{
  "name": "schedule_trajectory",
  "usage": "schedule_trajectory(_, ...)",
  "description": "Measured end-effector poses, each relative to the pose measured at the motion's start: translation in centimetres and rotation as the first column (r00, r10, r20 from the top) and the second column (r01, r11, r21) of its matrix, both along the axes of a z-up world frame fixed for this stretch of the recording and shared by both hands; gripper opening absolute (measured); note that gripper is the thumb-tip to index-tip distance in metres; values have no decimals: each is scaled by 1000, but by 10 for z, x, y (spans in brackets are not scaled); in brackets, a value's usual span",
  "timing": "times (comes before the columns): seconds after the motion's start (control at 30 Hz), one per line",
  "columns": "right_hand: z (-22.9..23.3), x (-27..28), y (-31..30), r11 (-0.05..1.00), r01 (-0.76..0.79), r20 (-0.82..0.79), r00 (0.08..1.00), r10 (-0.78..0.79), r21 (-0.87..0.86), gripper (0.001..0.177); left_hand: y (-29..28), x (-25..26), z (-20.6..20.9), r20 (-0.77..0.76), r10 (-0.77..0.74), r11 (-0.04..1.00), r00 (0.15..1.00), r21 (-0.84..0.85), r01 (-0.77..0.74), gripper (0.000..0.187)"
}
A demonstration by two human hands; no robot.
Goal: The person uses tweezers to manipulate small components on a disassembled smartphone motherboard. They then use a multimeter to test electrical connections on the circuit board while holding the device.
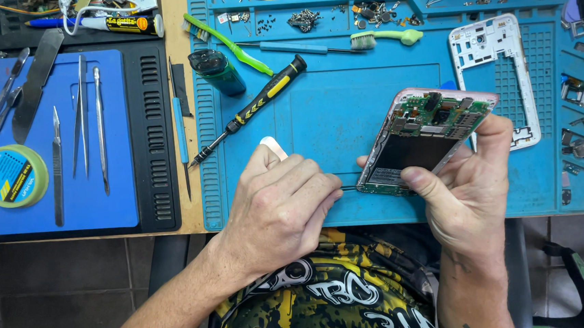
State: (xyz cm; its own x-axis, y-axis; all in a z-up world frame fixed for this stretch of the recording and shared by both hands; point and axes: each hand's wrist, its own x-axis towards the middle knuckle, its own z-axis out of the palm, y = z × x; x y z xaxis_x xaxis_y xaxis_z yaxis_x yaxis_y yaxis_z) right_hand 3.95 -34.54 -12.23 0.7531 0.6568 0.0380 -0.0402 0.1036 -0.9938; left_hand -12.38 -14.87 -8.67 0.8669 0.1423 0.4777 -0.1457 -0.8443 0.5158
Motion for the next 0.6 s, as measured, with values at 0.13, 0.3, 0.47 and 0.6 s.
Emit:
schedule_trajectory(0.13, 4, -3, 4, 1000, -6, -28, 1000, 7, 26, 68, 0, -1, -4, -18, -2, 1000, 1000, 16, 2, 17)
schedule_trajectory(0.3, -3, -1, 0, 1000, 20, 6, 1000, -20, 23, 69, 1, -1, -3, -45, 5, 997, 999, -80, -9, 15)
schedule_trajectory(0.47, 0, -1, 3, 999, 10, 21, 1000, -11, 38, 67, 1, -2, -3, -84, 13, 989, 996, -143, -25, 11)
schedule_trajectory(0.6, 0, 1, 1, 999, -8, -9, 1000, 8, 44, 69, -1, -1, -4, -96, 29, 985, 995, -164, -45, 10)
